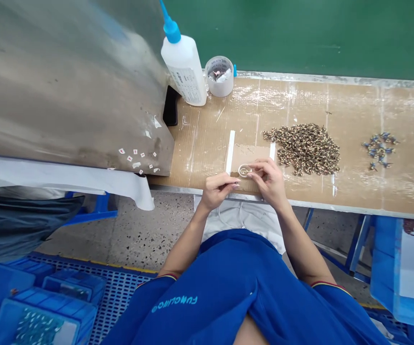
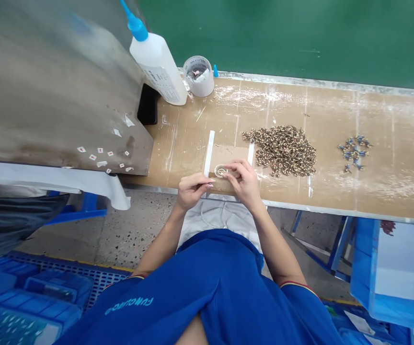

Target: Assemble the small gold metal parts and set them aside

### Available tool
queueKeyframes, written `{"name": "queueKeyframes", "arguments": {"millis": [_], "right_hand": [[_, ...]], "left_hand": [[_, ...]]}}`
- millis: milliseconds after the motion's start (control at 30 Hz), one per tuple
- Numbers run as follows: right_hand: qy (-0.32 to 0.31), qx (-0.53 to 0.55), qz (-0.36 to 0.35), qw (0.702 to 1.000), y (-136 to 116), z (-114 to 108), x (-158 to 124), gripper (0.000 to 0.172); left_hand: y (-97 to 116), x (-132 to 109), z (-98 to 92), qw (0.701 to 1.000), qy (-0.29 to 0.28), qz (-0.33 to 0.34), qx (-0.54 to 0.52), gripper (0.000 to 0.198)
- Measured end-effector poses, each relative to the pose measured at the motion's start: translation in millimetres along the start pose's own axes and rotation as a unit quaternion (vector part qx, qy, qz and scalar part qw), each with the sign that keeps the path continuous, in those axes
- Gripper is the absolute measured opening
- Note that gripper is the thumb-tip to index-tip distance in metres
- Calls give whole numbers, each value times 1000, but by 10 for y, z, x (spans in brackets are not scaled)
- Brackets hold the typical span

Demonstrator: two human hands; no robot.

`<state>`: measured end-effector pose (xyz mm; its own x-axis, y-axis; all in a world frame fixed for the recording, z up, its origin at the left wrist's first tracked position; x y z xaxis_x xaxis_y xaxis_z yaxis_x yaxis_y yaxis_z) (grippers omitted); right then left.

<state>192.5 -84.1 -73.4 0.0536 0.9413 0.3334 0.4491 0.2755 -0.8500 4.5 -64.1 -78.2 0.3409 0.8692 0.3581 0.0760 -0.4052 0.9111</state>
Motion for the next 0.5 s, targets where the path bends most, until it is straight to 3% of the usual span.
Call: {"name": "queueKeyframes", "arguments": {"millis": [200,400,500], "right_hand": [[15,9,-33,999,-15,27,27,11],[-37,-35,-75,996,-63,81,151,14],[-33,-78,-88,993,-63,19,191,17]], "left_hand": [[6,7,-4,1000,3,2,1,19],[14,5,-4,1000,3,5,-3,16],[8,2,-2,1000,6,4,2,16]]}}
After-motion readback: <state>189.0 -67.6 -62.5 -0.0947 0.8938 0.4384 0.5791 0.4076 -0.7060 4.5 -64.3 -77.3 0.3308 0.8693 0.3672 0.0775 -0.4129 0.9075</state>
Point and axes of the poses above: each hand's wrist, its own x-axis towards the middle knuckle, its own z-axis out of the palm, y = z × x, the point moved 3 cm from there along x, towards the middle knuckle, and after that the axes turned 5 degrees about -z, right-handed, at the moved point
